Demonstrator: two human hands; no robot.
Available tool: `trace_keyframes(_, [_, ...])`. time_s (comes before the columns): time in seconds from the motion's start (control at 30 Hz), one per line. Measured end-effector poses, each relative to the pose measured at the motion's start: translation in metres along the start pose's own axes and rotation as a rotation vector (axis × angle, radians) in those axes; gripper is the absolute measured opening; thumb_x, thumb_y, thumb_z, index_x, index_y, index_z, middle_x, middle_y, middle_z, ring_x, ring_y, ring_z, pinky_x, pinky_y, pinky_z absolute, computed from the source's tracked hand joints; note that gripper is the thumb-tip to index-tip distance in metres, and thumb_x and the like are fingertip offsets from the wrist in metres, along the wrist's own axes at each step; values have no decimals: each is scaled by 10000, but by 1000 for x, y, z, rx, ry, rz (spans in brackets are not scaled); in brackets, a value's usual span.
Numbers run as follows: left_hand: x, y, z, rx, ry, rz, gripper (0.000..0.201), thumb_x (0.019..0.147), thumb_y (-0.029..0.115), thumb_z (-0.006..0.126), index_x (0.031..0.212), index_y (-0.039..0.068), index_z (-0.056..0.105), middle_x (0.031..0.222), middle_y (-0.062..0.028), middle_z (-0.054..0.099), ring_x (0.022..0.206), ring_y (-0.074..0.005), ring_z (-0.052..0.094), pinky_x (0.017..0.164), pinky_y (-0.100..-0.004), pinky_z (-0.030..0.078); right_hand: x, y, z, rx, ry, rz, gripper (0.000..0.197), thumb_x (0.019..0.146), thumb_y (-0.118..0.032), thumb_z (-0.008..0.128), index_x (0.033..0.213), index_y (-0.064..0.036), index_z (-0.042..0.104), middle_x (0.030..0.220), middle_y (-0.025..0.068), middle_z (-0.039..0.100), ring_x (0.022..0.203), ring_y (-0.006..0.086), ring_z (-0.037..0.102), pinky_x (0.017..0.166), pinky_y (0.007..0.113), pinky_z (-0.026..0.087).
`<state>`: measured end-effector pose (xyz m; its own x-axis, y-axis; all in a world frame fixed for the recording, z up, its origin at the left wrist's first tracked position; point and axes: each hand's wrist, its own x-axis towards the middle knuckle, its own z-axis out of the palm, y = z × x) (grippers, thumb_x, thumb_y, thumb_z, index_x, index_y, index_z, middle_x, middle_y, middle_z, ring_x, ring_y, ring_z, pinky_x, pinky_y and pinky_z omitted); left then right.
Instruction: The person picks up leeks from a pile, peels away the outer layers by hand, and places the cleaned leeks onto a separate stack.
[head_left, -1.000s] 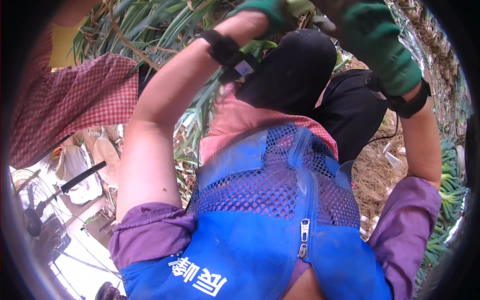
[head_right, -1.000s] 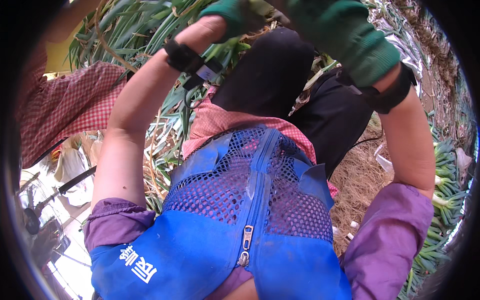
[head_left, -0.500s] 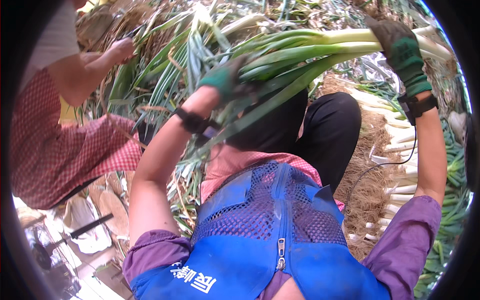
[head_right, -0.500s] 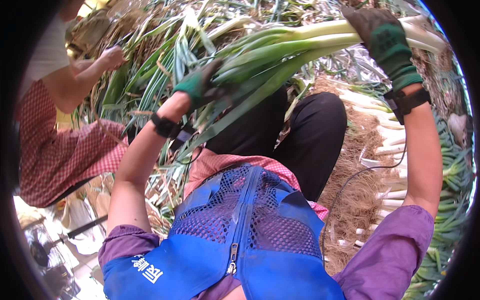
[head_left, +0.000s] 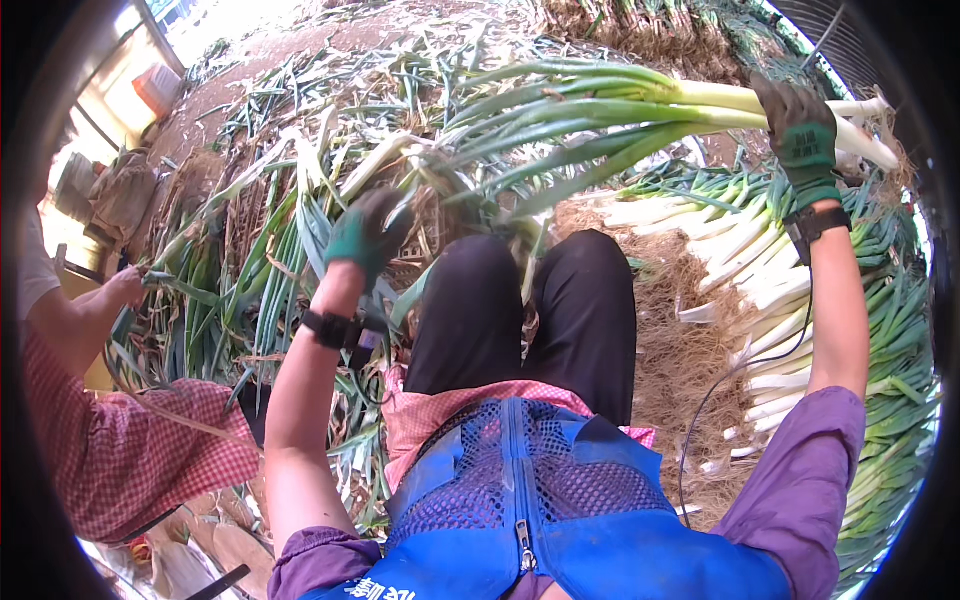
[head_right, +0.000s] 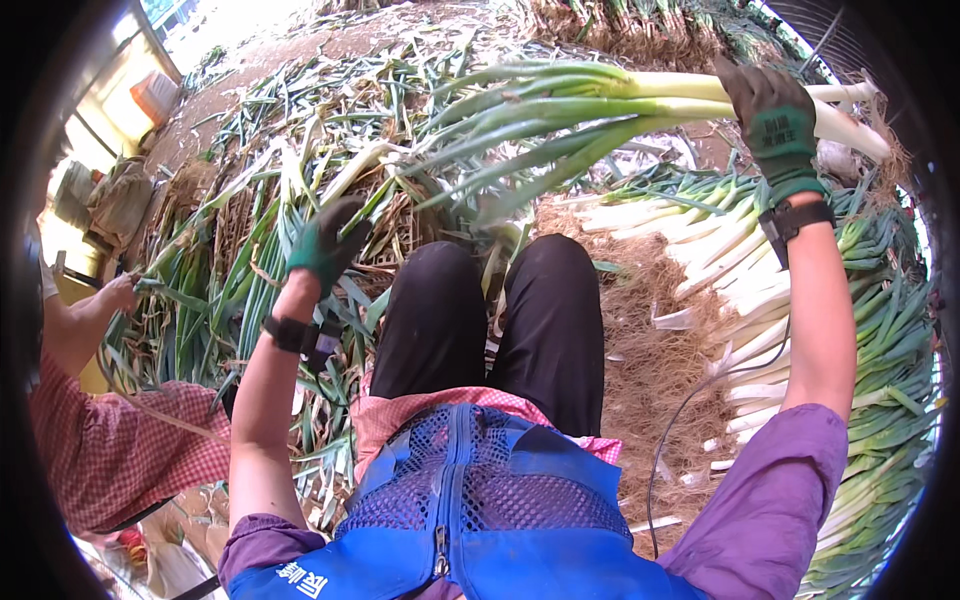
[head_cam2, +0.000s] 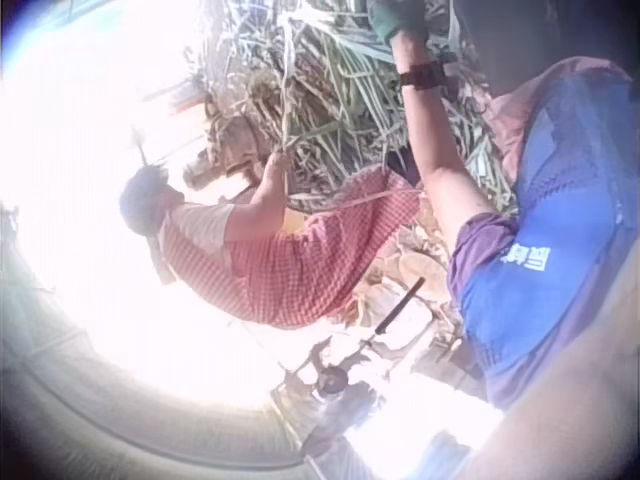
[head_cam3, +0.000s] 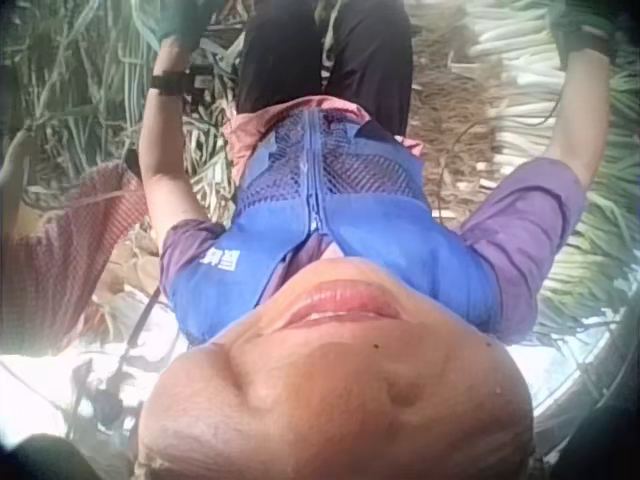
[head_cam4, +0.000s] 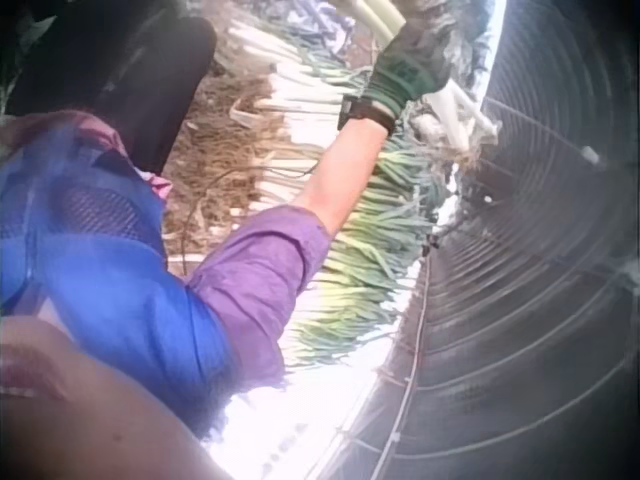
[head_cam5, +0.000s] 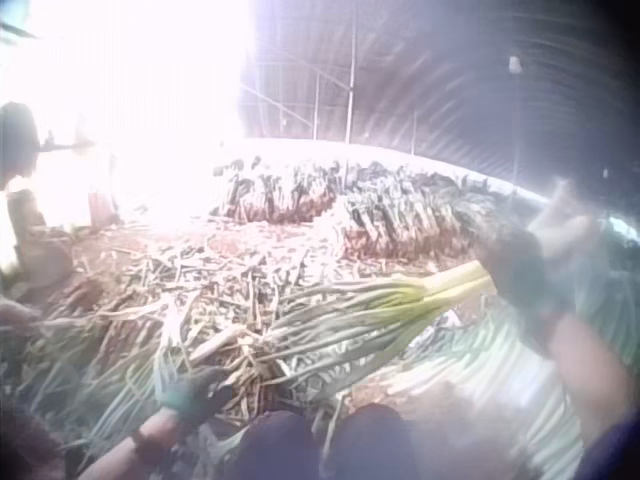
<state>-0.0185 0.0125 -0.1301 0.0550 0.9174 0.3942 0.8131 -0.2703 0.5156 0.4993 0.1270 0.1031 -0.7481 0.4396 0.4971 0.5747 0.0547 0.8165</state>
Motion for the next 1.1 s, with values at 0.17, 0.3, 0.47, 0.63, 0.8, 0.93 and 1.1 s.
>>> trace_keyframes(0.17, [63, 77, -3, -88, 86, 141, 262, 891, 332, 602, 1080, 159, 656, 1045, -126, 651, 912, -328, 644, 768, -420, 511, 8, 0, -27, 56, 100, -64, 349, 834, -128, 571, 1178, -193, 581, 898, 14, 597, 821, 206, 617, 738, 346, 518])
trace_keyframes(0.3, [82, 98, 33, -19, 60, 249, 251, 853, 299, 658, 1067, 170, 678, 1048, -118, 664, 905, -320, 648, 783, -411, 520, 31, -19, -41, 185, 223, -162, 369, 802, -127, 603, 1165, -194, 596, 928, 8, 618, 817, 210, 624, 729, 355, 520])
trace_keyframes(0.47, [80, 84, 62, 190, 95, 313, 552, 716, 301, 736, 1235, 209, 570, 1164, -107, 589, 1069, -332, 574, 884, -448, 487, 45, -29, -51, 114, 273, -185, 400, 804, -136, 602, 1196, -214, 596, 927, -6, 620, 847, 196, 631, 760, 353, 525])
trace_keyframes(0.63, [84, 86, 82, 205, 224, 186, 526, 786, 328, 686, 1230, 106, 513, 1124, -177, 592, 1039, -350, 580, 843, -469, 482, 51, -35, -46, 121, 296, -160, 412, 801, -159, 615, 1208, -228, 594, 944, -13, 632, 883, 187, 636, 793, 355, 526])
trace_keyframes(0.8, [88, 84, 81, 130, 271, 54, 327, 884, 387, 588, 1081, 127, 567, 1023, -162, 639, 915, -376, 618, 762, -487, 492, 65, -38, -57, 106, 281, -169, 405, 803, -158, 614, 1201, -233, 601, 972, -16, 646, 886, 198, 638, 806, 356, 527])
trace_keyframes(0.93, [80, 96, 73, 104, 298, 181, 309, 867, 323, 605, 1132, 170, 566, 1021, -117, 625, 931, -342, 626, 745, -457, 508, 59, -30, -51, 113, 238, -161, 404, 805, -156, 614, 1201, -232, 604, 982, -7, 657, 892, 211, 642, 806, 360, 529])
trace_keyframes(1.1, [81, 112, 55, 150, 325, 488, 293, 793, 185, 626, 1085, 202, 612, 964, -93, 611, 866, -315, 622, 715, -429, 513, 63, -35, -57, 136, 246, -170, 395, 809, -157, 613, 1196, -234, 610, 970, -2, 660, 895, 210, 646, 813, 370, 531])
